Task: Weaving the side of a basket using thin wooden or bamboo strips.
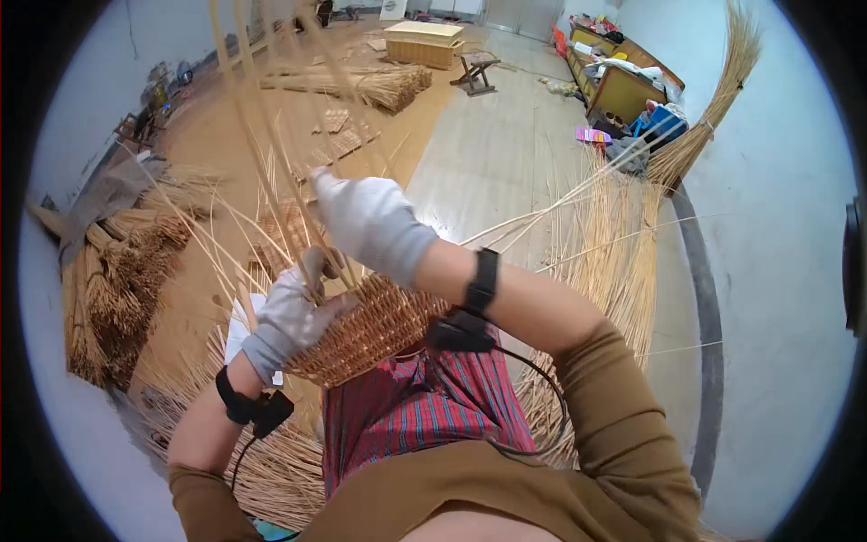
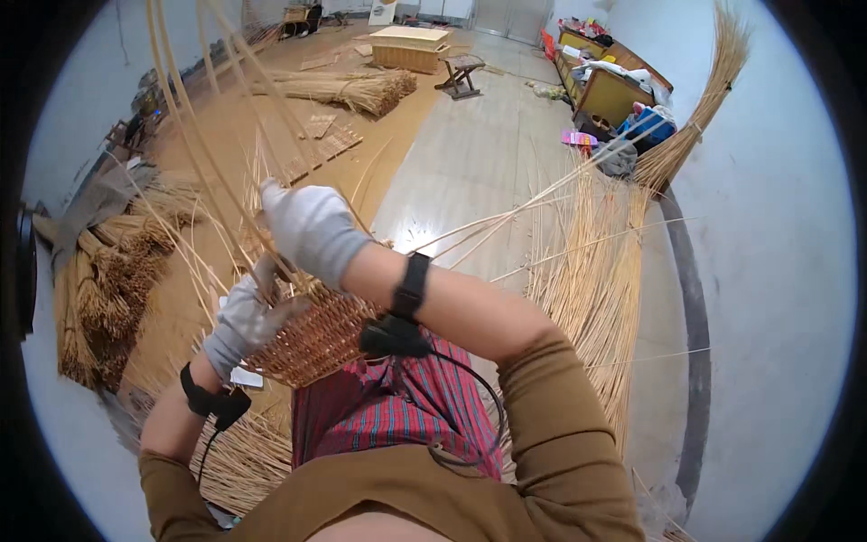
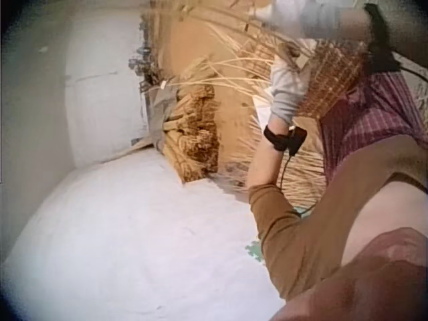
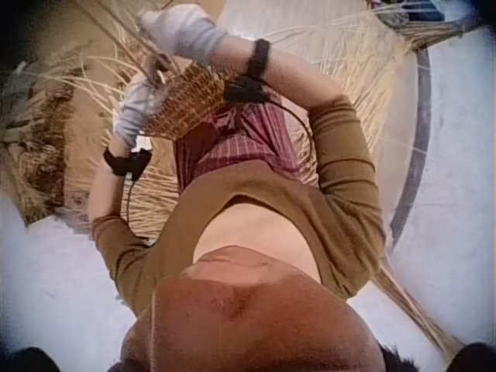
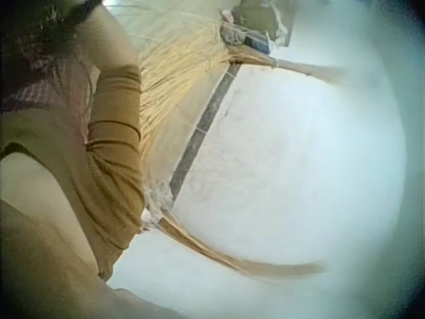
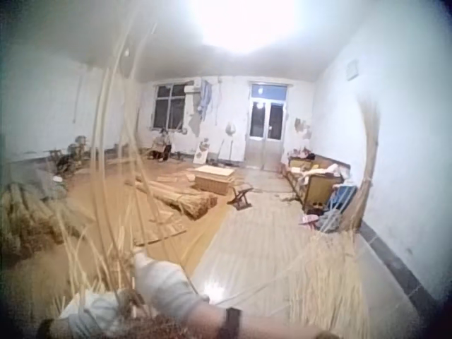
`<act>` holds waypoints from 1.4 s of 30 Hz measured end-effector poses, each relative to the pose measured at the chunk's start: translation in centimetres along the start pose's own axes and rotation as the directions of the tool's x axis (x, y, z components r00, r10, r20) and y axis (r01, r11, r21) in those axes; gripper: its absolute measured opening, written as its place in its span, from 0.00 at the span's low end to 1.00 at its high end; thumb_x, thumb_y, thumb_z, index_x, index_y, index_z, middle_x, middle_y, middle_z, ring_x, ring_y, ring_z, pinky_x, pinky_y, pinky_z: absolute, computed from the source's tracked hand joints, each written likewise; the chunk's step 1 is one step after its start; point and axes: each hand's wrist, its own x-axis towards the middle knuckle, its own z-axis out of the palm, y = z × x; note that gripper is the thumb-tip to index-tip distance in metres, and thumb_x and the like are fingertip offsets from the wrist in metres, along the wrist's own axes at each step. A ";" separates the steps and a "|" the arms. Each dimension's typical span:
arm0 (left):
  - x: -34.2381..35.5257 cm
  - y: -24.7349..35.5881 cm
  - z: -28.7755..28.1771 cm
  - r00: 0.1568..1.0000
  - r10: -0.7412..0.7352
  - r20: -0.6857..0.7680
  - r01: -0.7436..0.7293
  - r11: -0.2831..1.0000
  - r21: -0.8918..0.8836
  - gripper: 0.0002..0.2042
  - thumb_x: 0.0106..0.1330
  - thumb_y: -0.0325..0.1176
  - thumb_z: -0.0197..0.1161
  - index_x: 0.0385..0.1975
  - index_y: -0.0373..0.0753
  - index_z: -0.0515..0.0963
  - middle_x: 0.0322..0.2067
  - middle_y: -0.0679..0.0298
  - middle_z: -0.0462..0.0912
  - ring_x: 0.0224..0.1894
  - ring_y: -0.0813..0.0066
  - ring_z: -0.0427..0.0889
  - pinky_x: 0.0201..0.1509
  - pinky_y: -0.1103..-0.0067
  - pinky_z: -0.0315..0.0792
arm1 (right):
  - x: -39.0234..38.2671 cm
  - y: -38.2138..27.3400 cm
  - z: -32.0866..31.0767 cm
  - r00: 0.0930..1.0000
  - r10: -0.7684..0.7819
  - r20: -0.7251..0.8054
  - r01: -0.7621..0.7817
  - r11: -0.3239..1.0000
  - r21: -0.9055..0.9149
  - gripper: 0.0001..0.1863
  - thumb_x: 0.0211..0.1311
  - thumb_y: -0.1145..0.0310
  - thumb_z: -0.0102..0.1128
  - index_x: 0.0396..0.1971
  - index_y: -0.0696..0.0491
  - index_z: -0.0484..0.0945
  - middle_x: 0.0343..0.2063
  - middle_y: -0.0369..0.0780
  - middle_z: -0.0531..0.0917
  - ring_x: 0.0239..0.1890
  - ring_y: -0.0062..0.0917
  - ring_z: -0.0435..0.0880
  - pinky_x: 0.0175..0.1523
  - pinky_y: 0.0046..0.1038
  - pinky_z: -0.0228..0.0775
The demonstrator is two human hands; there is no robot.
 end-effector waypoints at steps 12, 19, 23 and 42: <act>-0.1 -1.0 0.0 0.991 -0.098 0.087 0.110 0.982 -0.155 0.27 0.56 0.36 0.77 0.54 0.36 0.76 0.37 0.58 0.85 0.39 0.72 0.82 0.47 0.75 0.77 | 2.6 2.7 -1.1 0.899 -0.268 0.347 0.406 0.806 -0.430 0.15 0.64 0.59 0.57 0.48 0.47 0.81 0.31 0.43 0.87 0.34 0.41 0.88 0.37 0.41 0.80; 0.3 -1.3 0.4 0.995 0.074 0.068 -0.082 0.988 0.131 0.22 0.55 0.38 0.78 0.48 0.37 0.81 0.37 0.55 0.88 0.39 0.62 0.87 0.45 0.72 0.78 | -3.8 -2.9 -3.9 0.934 -0.208 0.291 0.222 0.975 -0.015 0.18 0.67 0.60 0.56 0.51 0.55 0.75 0.29 0.52 0.84 0.34 0.44 0.87 0.40 0.38 0.79; 0.1 0.1 0.6 0.995 0.096 -0.014 -0.092 0.976 0.197 0.22 0.55 0.35 0.78 0.48 0.38 0.81 0.45 0.57 0.86 0.50 0.66 0.83 0.55 0.70 0.75 | -1.0 -3.8 -5.9 0.911 -0.409 -0.049 0.374 0.774 0.511 0.26 0.68 0.60 0.57 0.58 0.62 0.71 0.36 0.53 0.86 0.38 0.38 0.88 0.46 0.37 0.80; 1.8 1.9 0.6 0.984 0.124 0.130 -0.117 0.991 -0.061 0.12 0.59 0.35 0.75 0.34 0.36 0.80 0.29 0.62 0.79 0.35 0.74 0.79 0.41 0.75 0.75 | -11.6 12.6 3.9 0.890 0.409 -0.200 0.172 0.104 0.980 0.16 0.79 0.57 0.49 0.46 0.55 0.72 0.13 0.29 0.62 0.18 0.21 0.72 0.28 0.26 0.69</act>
